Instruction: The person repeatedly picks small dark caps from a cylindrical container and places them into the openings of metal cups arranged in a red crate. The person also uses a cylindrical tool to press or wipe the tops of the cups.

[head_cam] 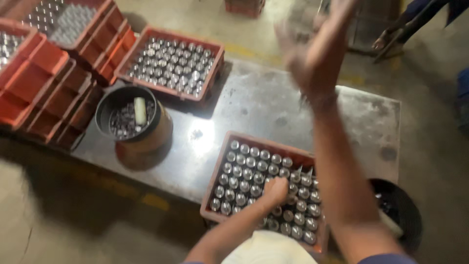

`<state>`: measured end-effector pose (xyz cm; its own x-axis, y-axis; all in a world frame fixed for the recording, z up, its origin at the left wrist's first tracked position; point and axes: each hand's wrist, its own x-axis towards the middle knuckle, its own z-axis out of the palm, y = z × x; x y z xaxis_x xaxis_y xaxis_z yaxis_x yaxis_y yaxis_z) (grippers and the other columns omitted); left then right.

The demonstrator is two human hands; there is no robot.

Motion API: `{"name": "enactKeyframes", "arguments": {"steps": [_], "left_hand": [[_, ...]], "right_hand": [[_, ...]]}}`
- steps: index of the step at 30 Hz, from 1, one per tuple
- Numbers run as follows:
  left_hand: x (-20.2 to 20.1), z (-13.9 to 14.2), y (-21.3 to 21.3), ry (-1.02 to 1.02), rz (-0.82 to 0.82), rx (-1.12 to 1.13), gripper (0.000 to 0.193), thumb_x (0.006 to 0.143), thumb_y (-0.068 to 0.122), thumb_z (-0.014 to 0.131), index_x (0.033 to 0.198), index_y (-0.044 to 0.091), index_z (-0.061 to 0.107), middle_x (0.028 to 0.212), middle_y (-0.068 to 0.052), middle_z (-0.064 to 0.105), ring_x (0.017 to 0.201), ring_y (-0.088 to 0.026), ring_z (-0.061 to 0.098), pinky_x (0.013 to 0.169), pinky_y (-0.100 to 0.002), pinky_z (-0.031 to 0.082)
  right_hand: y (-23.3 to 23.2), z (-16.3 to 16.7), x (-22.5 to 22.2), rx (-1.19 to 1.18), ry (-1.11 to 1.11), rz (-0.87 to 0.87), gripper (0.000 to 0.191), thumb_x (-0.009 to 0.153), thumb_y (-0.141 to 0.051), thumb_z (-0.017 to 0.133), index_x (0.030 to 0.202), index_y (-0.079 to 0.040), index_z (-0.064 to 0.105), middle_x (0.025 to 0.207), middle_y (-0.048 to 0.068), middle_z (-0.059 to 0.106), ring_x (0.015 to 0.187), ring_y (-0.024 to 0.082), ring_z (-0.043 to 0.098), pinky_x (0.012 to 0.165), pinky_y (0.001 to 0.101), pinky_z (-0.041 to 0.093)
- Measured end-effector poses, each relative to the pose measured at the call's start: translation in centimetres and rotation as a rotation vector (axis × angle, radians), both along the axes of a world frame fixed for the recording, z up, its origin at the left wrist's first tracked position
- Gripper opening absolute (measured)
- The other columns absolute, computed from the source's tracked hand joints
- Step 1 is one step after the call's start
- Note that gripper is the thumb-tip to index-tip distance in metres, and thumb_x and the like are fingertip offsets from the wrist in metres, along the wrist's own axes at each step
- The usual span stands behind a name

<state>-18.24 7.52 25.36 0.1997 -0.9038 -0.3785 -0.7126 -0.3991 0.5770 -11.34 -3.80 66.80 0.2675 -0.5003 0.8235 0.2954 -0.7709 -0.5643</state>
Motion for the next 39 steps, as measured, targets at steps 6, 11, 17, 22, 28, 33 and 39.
{"name": "enactKeyframes", "arguments": {"steps": [6,11,17,22,28,33,39], "left_hand": [[-0.8,-1.5,1.0,-0.02,-0.038,-0.012,0.049,0.065,0.045,0.093,0.088,0.003,0.079,0.095,-0.02,0.076,0.091,-0.036,0.074,0.078,-0.045,0.059],[-2.1,-3.4,1.0,-0.07,-0.063,-0.134,0.031,0.072,0.03,0.088,0.089,0.006,0.078,0.095,-0.018,0.076,0.09,-0.035,0.075,0.076,-0.044,0.059],[-1.9,-2.8,0.6,0.015,-0.093,-0.101,0.031,0.07,0.032,0.086,0.095,0.015,0.079,0.095,-0.018,0.075,0.094,-0.036,0.072,0.08,-0.048,0.056],[-1.8,-2.4,-0.6,-0.042,-0.149,-0.079,0.026,0.071,0.032,0.083,0.092,0.018,0.08,0.096,-0.014,0.077,0.094,-0.034,0.075,0.078,-0.046,0.059],[-1.6,-3.5,0.4,-0.053,-0.144,-0.187,0.033,0.071,0.035,0.085,0.094,0.013,0.077,0.096,-0.017,0.076,0.093,-0.035,0.073,0.075,-0.047,0.057],[-2.3,-3.6,1.8,-0.08,-0.136,-0.196,0.031,0.085,0.037,0.077,0.091,0.007,0.078,0.095,-0.02,0.076,0.091,-0.035,0.076,0.076,-0.046,0.059],[-1.9,-1.1,3.2,0.061,-0.104,-0.364,0.032,0.083,0.026,0.072,0.108,0.006,0.075,0.096,-0.02,0.076,0.087,-0.038,0.073,0.074,-0.049,0.057]], "right_hand": [[0.2,-16.6,-10.1,0.153,0.352,-0.171,0.029,0.097,-0.009,0.077,0.123,-0.004,0.065,0.111,0.015,0.075,0.095,0.017,0.074,0.085,0.0279,0.062],[-2.2,-22.1,-26.1,0.337,0.934,-0.603,0.038,0.092,-0.024,0.077,0.123,-0.004,0.072,0.114,0.018,0.075,0.106,0.03,0.073,0.088,0.0414,0.056],[-4.2,-37.1,-42.7,0.673,1.655,-0.529,0.066,0.073,-0.042,0.082,0.128,-0.009,0.067,0.116,0.019,0.078,0.106,0.035,0.077,0.092,0.0468,0.06],[-2.7,-46.1,-43.4,0.131,1.475,-0.558,0.084,0.059,-0.052,0.089,0.128,-0.011,0.063,0.126,0.022,0.069,0.116,0.04,0.068,0.101,0.0458,0.052],[-2.9,-46.2,-42.0,0.403,1.704,-0.517,0.04,0.065,-0.033,0.09,0.098,-0.012,0.079,0.102,0.011,0.077,0.101,0.025,0.075,0.096,0.0339,0.06],[-2.3,-46.2,-42.7,0.947,1.35,-0.527,0.026,0.07,-0.012,0.09,0.089,0.0,0.078,0.08,0.021,0.077,0.075,0.027,0.079,0.081,0.0389,0.062],[-1.4,-41.8,-42.0,1.101,1.068,-0.688,0.018,0.081,-0.005,0.086,0.091,0.008,0.081,0.076,0.026,0.078,0.07,0.029,0.074,0.069,0.04,0.061]]}}
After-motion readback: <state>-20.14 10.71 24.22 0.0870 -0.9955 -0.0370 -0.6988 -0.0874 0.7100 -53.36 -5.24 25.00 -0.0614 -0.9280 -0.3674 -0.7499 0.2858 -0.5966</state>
